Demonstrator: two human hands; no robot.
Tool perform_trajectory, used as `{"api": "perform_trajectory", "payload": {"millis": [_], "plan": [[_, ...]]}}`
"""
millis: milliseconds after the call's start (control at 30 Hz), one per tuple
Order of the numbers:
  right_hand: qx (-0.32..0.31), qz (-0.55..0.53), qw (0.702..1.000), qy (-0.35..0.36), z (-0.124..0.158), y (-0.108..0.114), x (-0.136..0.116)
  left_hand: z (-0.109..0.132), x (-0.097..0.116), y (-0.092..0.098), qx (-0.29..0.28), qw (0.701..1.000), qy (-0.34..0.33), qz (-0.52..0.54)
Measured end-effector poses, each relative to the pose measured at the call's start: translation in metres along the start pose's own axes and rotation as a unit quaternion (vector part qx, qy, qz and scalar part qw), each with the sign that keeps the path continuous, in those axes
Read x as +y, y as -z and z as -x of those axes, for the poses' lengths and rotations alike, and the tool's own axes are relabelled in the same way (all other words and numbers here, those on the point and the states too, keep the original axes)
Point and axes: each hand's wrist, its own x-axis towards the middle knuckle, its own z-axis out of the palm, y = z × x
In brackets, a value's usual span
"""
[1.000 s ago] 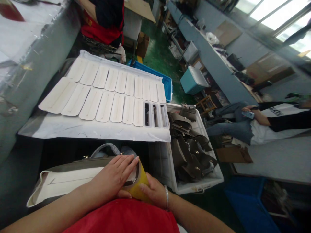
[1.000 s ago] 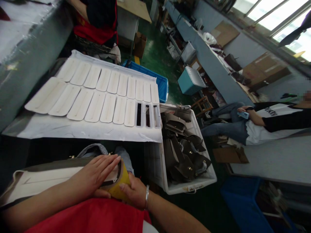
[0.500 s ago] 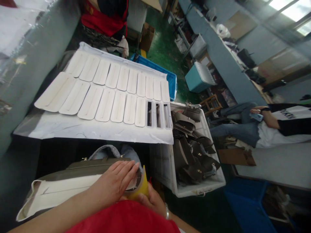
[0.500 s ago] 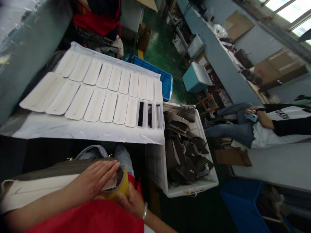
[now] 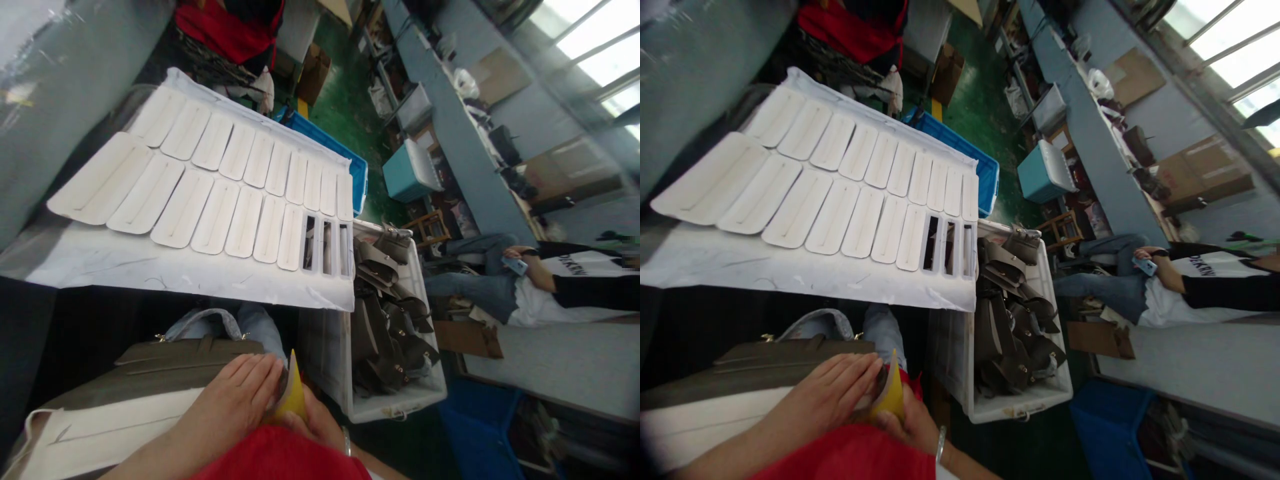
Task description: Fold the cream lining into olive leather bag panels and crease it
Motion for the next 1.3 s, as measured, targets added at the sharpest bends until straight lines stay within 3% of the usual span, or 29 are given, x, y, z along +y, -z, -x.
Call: {"api": "perform_trajectory", "payload": {"millis": [133, 300, 433, 500, 600, 700, 800, 1033, 1300], "plan": [[0.016, 0.043, 0.999, 0.023, -0.009, -0.004, -0.004, 0.0, -0.002, 0.0, -0.017, 1.0, 0.008, 0.013], [0.096, 0.022, 0.994, 0.041, -0.006, -0.023, -0.004, 0.002, 0.003, 0.007, -0.036, 0.999, 0.022, 0.025], [0.125, -0.126, 0.984, 0.031, 0.019, -0.028, -0.003, 0.008, 0.016, 0.019, -0.041, 0.998, 0.042, 0.003], [0.177, -0.241, 0.954, 0.029, 0.036, -0.026, -0.002, 0.012, 0.022, 0.025, -0.042, 0.996, 0.071, -0.022], [0.267, -0.395, 0.872, 0.11, 0.051, -0.024, -0.008, 0.018, 0.027, 0.032, -0.058, 0.993, 0.098, -0.027], [0.312, -0.483, 0.798, 0.179, 0.044, -0.027, -0.027, 0.023, 0.027, 0.035, -0.067, 0.992, 0.111, -0.004], [0.345, -0.509, 0.762, 0.201, 0.022, -0.036, -0.045, 0.024, 0.027, 0.037, -0.062, 0.991, 0.112, 0.024], [0.354, -0.496, 0.757, 0.237, -0.01, -0.055, -0.052, 0.019, 0.03, 0.041, -0.087, 0.984, 0.145, 0.065], [0.348, -0.54, 0.736, 0.215, -0.013, -0.042, -0.041, 0.014, 0.028, 0.037, -0.092, 0.981, 0.152, 0.073]]}}
